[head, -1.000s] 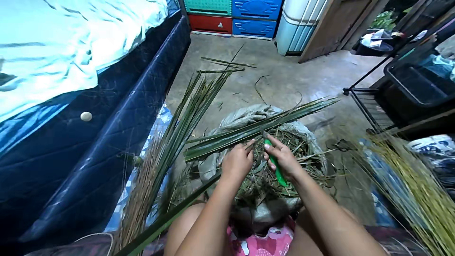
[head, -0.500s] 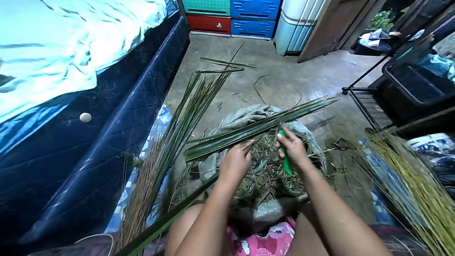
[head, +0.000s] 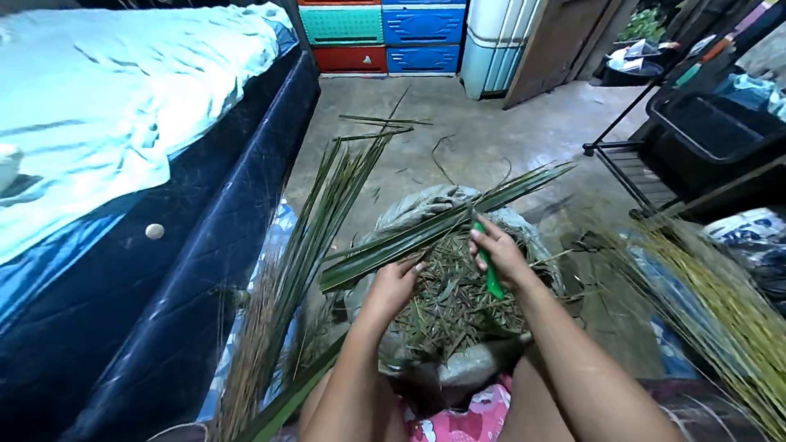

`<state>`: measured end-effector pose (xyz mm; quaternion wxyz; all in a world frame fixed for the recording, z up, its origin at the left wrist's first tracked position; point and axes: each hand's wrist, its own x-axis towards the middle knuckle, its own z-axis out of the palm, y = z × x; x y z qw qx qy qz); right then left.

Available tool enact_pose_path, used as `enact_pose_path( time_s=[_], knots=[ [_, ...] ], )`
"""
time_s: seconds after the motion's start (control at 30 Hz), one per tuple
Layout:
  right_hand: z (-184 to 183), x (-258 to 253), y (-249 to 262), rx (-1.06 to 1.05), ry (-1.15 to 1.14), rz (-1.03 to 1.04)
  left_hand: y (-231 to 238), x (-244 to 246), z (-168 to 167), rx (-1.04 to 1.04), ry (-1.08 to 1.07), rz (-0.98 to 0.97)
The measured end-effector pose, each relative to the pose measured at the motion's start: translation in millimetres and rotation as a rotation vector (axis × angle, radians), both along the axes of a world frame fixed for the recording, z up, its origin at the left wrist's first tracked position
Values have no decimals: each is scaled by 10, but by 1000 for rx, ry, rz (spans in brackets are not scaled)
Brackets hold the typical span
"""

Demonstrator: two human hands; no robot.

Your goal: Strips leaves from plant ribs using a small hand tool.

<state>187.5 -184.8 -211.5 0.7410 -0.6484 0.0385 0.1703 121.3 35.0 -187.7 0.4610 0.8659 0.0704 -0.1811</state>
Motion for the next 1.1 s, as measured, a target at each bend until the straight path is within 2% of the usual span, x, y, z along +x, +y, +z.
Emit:
enact_pose_path(
  time_s=[0.07,0.13,0.3,0.5,0.6,0.7,0.77,0.83,0.97,1.1],
  knots=[
    [81,-20,-76,15,3,-8,-55,-43,55,4,-7,20],
    [165,-150,-62,-30,-6,88,-154,-55,135,32,-7,47],
    [304,-438,72,-261,-28,274,-501,-76,421,215,-31,126],
    [272,-539,43,-565,-283,505,-600,-95,531,205,95,94],
    [321,-653,48,-621,-318,565,-615,-200,493,224,124,92],
    [394,-800,71,-654,-282,632,-617,-316,438,349,117,53],
    [431,-854,78,-747,-287,629,-580,-416,347,390,48,1],
    [411,-820,67,-846,-280,600,-520,-512,201,327,-51,-26],
    [324,-793,64,-917,-256,585,-554,-649,5,206,-119,95],
    [408,-1031,156,-840,-278,689,-576,-682,36,272,-141,202]
  ],
)
